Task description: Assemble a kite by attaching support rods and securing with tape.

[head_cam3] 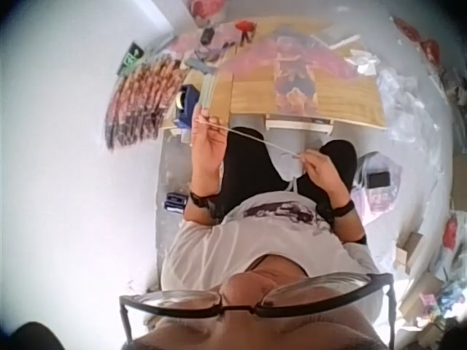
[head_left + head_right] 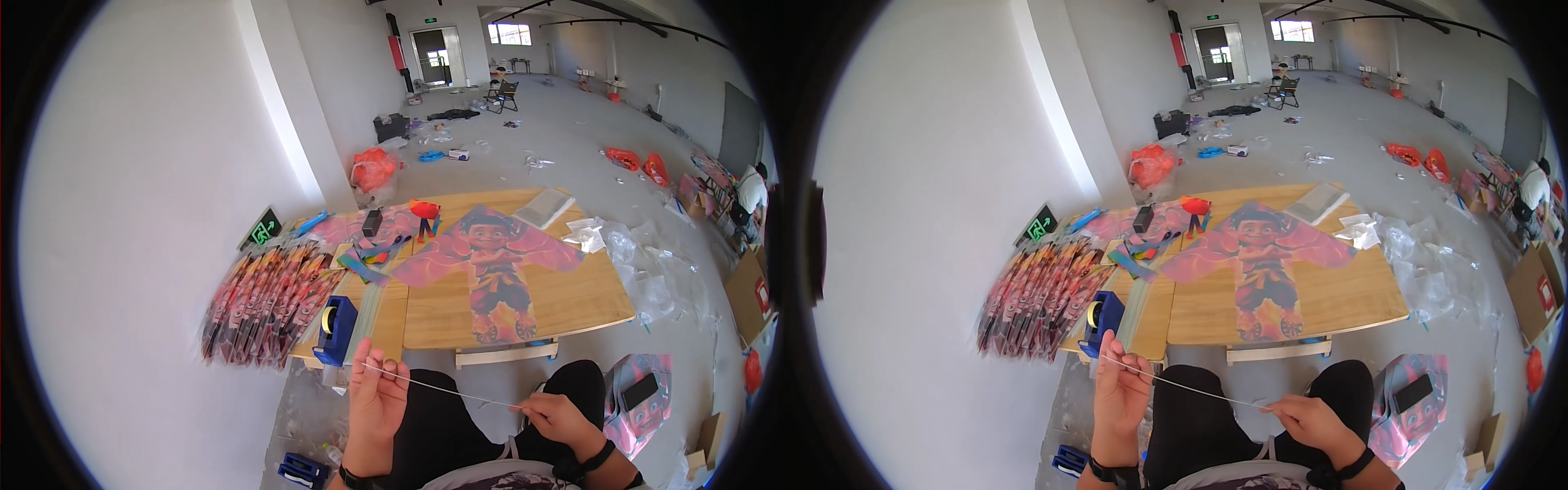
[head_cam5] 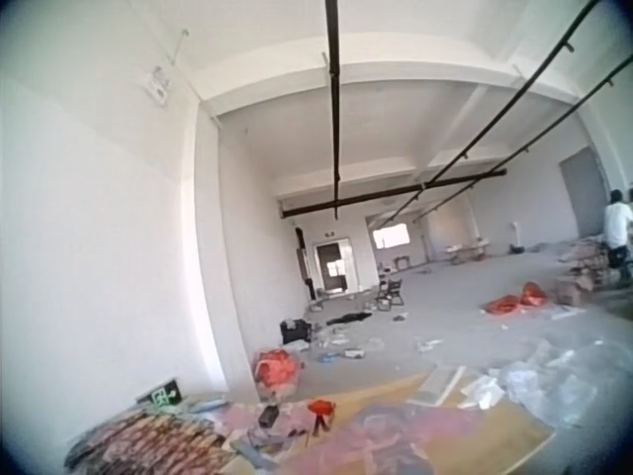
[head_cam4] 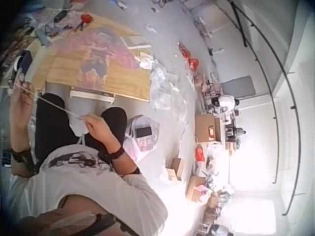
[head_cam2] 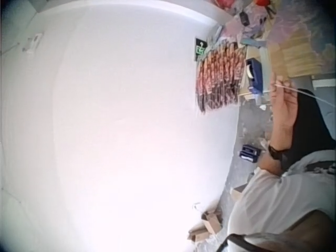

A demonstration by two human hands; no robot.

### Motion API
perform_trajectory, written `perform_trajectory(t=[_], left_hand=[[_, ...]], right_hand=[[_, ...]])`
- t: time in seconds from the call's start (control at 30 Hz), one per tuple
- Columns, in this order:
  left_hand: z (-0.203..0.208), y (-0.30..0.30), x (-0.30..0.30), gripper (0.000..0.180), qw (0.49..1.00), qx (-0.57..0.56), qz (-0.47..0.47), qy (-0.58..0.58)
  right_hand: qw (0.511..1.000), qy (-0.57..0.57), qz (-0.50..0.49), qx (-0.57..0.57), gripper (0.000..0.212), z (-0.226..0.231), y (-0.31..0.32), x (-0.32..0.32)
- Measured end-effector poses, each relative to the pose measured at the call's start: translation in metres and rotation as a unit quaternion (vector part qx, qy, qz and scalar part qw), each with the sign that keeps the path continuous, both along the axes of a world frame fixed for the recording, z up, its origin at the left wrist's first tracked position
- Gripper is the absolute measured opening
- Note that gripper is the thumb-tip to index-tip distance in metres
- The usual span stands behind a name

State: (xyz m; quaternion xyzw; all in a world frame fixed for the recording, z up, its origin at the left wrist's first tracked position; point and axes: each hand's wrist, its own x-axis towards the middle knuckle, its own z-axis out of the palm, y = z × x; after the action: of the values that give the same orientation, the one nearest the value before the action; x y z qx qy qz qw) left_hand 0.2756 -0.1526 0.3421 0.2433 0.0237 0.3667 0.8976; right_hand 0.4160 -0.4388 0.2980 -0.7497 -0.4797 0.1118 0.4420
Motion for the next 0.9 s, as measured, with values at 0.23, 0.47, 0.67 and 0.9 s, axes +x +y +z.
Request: perform_trajectory(t=[0.23,0.47,0.67,0.9], left_hand=[[0.0,-0.003,-0.004,0.037,0.999,0.012,-0.018,-0.024],[0.0,-0.007,-0.001,0.038,0.998,0.025,-0.03,-0.041],[0.0,-0.009,-0.004,0.037,0.999,0.023,-0.022,-0.042],[-0.005,-0.008,-0.004,0.041,0.997,0.062,0.027,-0.022]], right_hand=[[0.999,0.027,-0.001,0.023,0.017,-0.011,-0.012,-0.002],[0.999,0.04,-0.007,0.01,0.018,-0.009,-0.018,-0.002],[0.999,0.032,-0.003,0.014,0.018,-0.007,-0.018,-0.003],[0.999,0.041,-0.002,0.012,0.018,-0.007,-0.017,-0.004]])
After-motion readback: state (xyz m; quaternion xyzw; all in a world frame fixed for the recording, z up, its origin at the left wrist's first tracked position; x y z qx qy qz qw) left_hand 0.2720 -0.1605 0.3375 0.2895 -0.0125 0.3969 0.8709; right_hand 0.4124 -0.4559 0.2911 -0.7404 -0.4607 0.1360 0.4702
